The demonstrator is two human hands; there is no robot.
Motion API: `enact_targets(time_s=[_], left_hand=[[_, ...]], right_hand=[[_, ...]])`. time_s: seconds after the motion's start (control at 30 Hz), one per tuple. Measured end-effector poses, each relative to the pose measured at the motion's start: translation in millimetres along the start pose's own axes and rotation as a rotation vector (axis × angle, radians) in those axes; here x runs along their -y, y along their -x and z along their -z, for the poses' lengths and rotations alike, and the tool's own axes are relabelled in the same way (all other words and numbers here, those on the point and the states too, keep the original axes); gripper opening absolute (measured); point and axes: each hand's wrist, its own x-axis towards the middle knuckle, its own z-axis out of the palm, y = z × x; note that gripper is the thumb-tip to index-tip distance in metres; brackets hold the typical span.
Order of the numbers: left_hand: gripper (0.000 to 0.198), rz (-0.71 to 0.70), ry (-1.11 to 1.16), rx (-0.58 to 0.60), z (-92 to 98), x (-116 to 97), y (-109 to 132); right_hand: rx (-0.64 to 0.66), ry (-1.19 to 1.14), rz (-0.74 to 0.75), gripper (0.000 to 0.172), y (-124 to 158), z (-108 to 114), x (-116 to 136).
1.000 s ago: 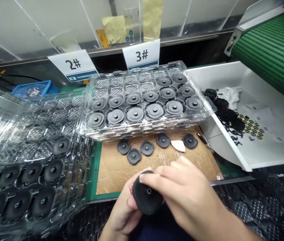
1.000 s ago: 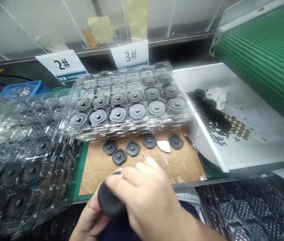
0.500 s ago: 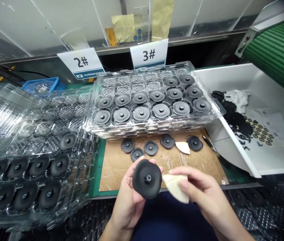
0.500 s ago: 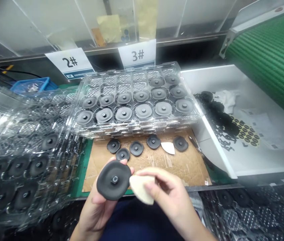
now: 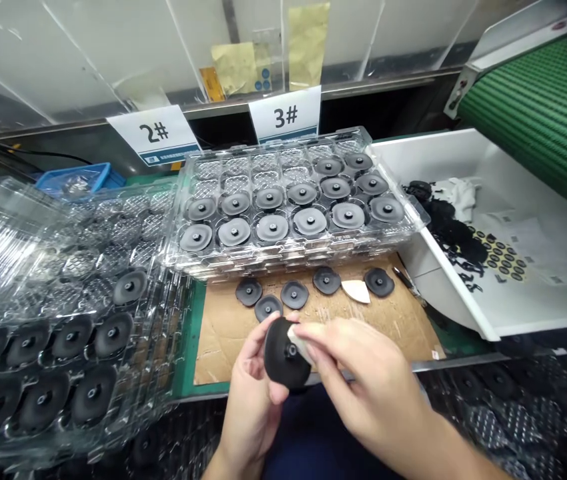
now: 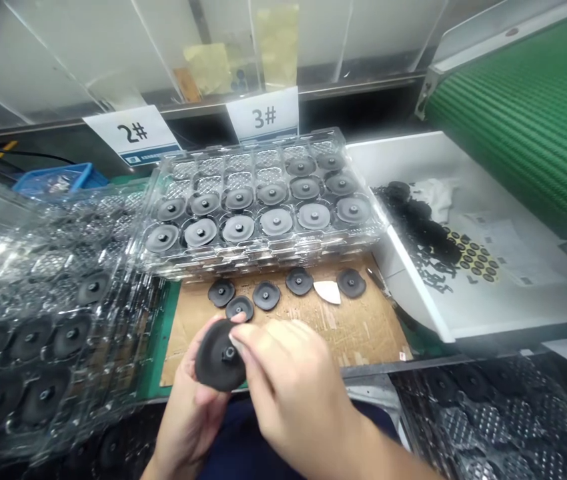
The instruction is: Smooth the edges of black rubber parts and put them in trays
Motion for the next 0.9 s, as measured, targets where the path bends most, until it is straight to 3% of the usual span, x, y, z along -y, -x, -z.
enact_targets(time_s=[0.1, 0.17, 0.2, 0.33, 0.43, 0.6, 0.67, 0.73, 0.8, 0.9], left_hand=[[0.071, -0.047, -0.001, -0.024, 5.0, -2.3, 0.1], [0.072, -0.059, 0.003, -0.013, 6.5, -3.7, 0.7], [0.071, -0.054, 0.004, -0.007, 5.9, -4.0, 0.9], [0.069, -0.012, 0.001, 0.005, -2.9, -4.0, 1.9], [0.067, 0.001, -0.005, -0.009, -7.3, -4.4, 2.2], [0.070, 0.010, 0.000, 0.028, -3.4, -3.6, 3.2], [0.073, 0.008, -0.006, 0.026, -3.5, -2.3, 5.3], [0.067, 0.037, -0.016, 0.013, -4.9, -1.4, 7.9], [0.057, 0.092, -0.023, -0.007, -5.5, -1.3, 10.3], [0.062, 0.150, 0.008, -0.020, -3.7, -1.2, 12.4]], right_hand=[[0.381, -0.218, -0.178, 0.017, 6.9, 10.2, -0.8], [0.532, -0.388, -0.264, 0.013, 16.2, 16.1, -7.1], [0.521, -0.441, -0.305, 0.012, 20.9, 17.2, -11.3], [0.274, -0.471, -0.466, 0.018, 31.0, 10.3, -27.8], [0.198, -0.467, -0.494, 0.020, 29.8, 5.0, -33.9], [-0.022, -0.318, -0.411, 0.019, 23.4, 4.1, -25.9], [-0.129, -0.218, -0.275, 0.020, 18.8, 2.0, -14.6], [-0.170, -0.142, -0.028, 0.027, 12.5, -1.3, -1.2], [-0.099, -0.093, 0.179, 0.028, 5.1, -3.8, 10.1], [0.220, -0.070, 0.161, 0.020, -5.1, -5.0, 17.6]])
